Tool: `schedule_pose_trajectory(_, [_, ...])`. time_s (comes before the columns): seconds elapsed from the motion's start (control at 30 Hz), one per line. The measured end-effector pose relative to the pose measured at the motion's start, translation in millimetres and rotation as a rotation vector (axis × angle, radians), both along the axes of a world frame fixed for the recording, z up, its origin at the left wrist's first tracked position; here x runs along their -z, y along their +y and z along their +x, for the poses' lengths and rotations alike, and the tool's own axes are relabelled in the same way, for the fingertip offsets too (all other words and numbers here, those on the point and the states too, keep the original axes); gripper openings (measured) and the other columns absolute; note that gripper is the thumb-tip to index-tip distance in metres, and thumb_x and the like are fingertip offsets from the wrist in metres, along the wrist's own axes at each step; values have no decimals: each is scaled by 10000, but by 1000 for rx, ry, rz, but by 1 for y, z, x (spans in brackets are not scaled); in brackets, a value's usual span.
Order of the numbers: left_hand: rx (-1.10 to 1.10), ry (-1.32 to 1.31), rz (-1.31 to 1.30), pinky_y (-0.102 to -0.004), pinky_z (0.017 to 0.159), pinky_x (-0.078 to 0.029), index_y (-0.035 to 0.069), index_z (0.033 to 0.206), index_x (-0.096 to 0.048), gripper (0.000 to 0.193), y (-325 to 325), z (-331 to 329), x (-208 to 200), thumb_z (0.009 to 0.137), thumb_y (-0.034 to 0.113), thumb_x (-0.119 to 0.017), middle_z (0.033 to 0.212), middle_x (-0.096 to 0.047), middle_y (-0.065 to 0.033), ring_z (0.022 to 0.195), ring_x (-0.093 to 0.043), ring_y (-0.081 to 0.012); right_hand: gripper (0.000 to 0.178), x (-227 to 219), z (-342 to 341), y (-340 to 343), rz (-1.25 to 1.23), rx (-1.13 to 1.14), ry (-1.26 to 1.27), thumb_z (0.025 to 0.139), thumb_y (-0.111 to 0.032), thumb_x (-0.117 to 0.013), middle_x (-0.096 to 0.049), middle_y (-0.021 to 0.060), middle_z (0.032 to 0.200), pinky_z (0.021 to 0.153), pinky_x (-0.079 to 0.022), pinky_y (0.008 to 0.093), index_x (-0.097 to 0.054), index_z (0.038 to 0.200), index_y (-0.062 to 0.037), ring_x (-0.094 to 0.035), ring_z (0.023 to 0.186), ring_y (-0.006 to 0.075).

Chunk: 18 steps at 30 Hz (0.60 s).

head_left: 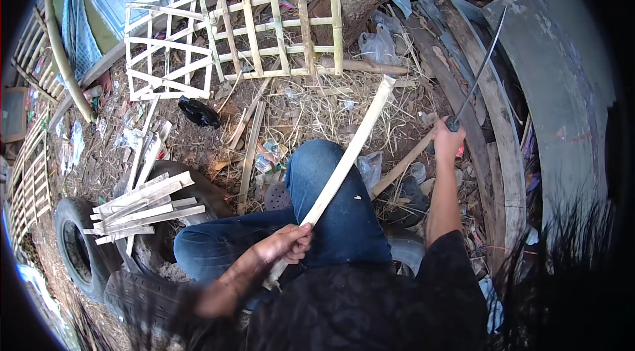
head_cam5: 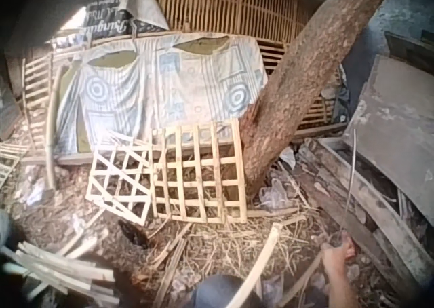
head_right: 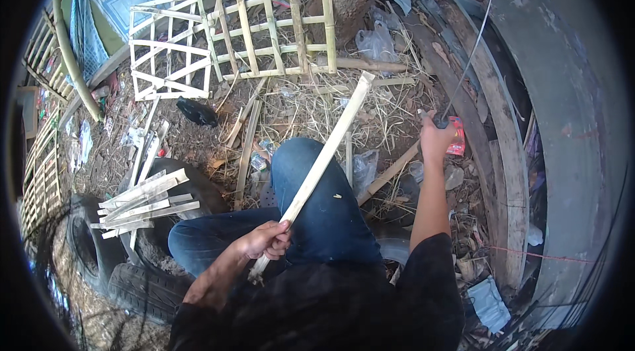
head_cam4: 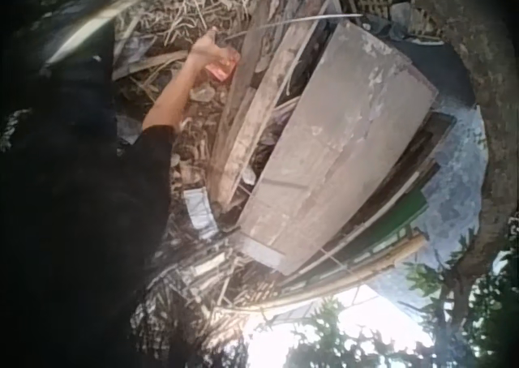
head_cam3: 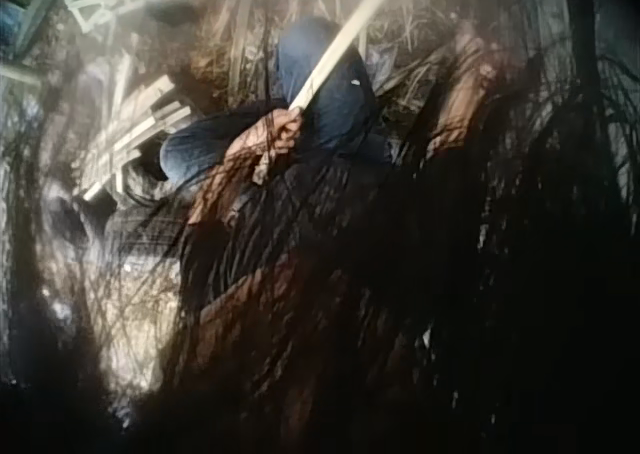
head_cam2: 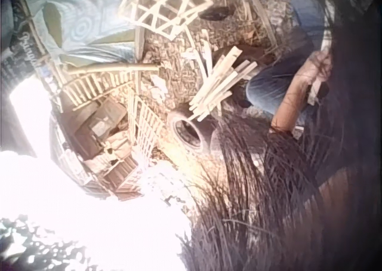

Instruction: The person strips thin layers of bamboo using a machete while sitting outdoors.

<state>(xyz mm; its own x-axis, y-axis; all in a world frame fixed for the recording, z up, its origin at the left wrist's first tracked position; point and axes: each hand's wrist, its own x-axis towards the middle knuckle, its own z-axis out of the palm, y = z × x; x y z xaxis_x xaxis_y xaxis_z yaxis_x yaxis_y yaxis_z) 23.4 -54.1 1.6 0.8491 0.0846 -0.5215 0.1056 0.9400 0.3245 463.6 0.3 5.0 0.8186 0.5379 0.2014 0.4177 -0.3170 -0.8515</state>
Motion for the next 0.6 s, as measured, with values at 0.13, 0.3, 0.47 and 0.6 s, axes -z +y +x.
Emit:
schedule_pose_trajectory(0.13, [27, -32, 1, -202, 373, -142, 172, 670, -333, 455, 15, 5, -3, 1008, 472, -384, 561, -235, 68, 434, -189, -35, 76, 15, -53, -27, -22, -233, 16, 704, -6, -619, -500, -7, 571, 476, -390, 298, -547, 692, -26, -482, 496, 96])
schedule_pose_trajectory(0.3, [31, -21, -16, -204, 373, -148, 168, 676, -338, 450, 19, 8, -8, 1011, 466, -380, 563, -246, 65, 431, -194, -35, 137, -3, -87, -51, -308, -442, -259, 654, -109, -680, -595, 87, 609, 558, -458, 342, -602, 739, -37, -630, 595, 266])
schedule_pose_trajectory(0.47, [12, 46, 199, -215, 375, -173, 146, 683, -361, 452, 17, 12, -8, 1015, 453, -378, 556, -265, 58, 423, -213, -44, 291, -28, -121, -39, -330, -877, -607, 551, -195, -709, -646, 107, 706, 613, -498, 410, -642, 804, -69, -639, 664, 322])
schedule_pose_trajectory(0.6, [73, 144, 281, -217, 383, -207, 131, 687, -373, 456, 18, 14, -11, 1016, 446, -380, 547, -272, 52, 418, -238, -57, 314, -22, -142, -37, -325, -995, -559, 531, -197, -725, -652, 108, 734, 638, -499, 424, -637, 804, -68, -641, 685, 321])
